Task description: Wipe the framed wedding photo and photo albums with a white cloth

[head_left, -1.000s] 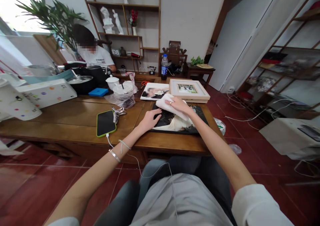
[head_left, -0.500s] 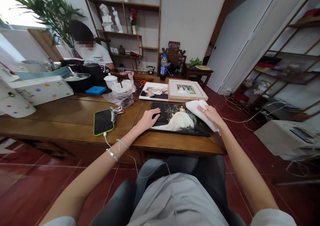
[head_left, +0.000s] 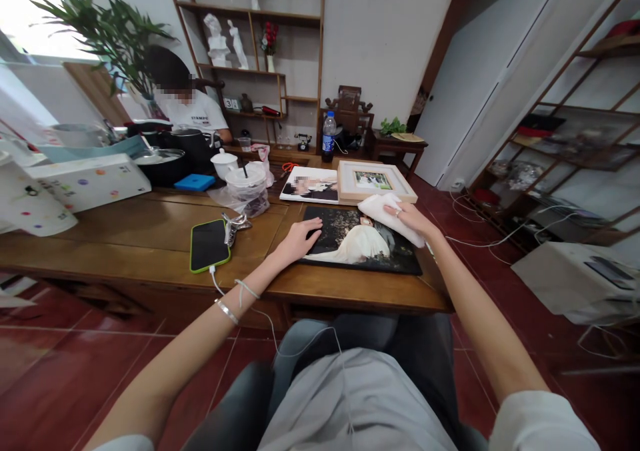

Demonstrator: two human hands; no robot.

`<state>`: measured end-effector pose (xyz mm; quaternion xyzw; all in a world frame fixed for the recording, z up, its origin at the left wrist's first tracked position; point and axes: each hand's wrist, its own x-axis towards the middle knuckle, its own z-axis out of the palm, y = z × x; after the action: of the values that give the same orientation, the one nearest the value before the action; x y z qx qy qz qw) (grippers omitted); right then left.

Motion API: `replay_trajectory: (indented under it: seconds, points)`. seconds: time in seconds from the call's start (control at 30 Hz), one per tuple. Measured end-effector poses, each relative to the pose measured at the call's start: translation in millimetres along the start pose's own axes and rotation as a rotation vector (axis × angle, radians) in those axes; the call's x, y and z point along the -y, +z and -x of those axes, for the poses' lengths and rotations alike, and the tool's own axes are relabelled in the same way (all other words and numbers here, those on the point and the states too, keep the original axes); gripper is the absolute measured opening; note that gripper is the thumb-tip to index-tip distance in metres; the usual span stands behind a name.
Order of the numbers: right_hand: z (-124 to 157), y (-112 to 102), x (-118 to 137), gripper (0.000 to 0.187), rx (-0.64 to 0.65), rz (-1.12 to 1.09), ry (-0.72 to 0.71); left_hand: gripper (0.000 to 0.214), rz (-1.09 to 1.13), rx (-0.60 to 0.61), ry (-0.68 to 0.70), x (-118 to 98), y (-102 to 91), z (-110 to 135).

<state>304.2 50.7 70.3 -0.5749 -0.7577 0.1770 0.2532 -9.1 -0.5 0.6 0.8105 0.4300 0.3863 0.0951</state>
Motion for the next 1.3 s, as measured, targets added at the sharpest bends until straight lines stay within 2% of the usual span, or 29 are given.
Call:
replay_trajectory:
  seconds: [0.13,0.23,0.4,0.53,0.63,0.77,0.93,1.03,1.17,1.3]
  points:
    - [19.7,-0.5,4.7,0.041,0.026,0.002,-0.108,0.03,-0.001,-0.004,-0.003,0.3,0.8,-0.1]
    - [51.0,-1.6,17.6,0.039,0.108,0.003,-0.195,0.029,0.001,-0.003,0.0,1.0,1.8,-0.2]
    - [114.9,-2.4,42.0,0.04,0.22,0.043,-0.247,0.03,-0.026,-0.011,0.007,2.5,3.0,-0.4]
    - [140.9,-0.1,55.0,0.039,0.264,0.059,-0.323,0.032,-0.033,0.008,0.021,2.1,1.5,-0.4]
    - [132.0,2.8,53.8,0.039,0.258,0.019,-0.349,0.032,-0.037,0.018,0.03,2.4,0.3,-0.3]
    - [90.5,6.6,38.9,0.038,0.212,-0.051,-0.342,0.032,-0.04,0.019,0.045,5.0,0.5,-0.2]
    - [31.7,7.1,19.2,0.043,0.148,-0.101,-0.2,0.033,-0.043,0.012,0.051,7.6,2.1,0.2]
    - [10.4,7.5,11.9,0.045,0.074,-0.115,-0.137,0.034,-0.039,0.008,0.05,7.9,2.6,0.6]
    - [8.4,11.2,10.8,0.041,0.05,-0.099,-0.176,0.033,-0.031,0.006,0.05,7.4,2.5,0.6]
    - [37.6,17.5,22.9,0.035,0.1,-0.037,-0.327,0.032,-0.034,0.016,0.044,5.9,2.2,0.4]
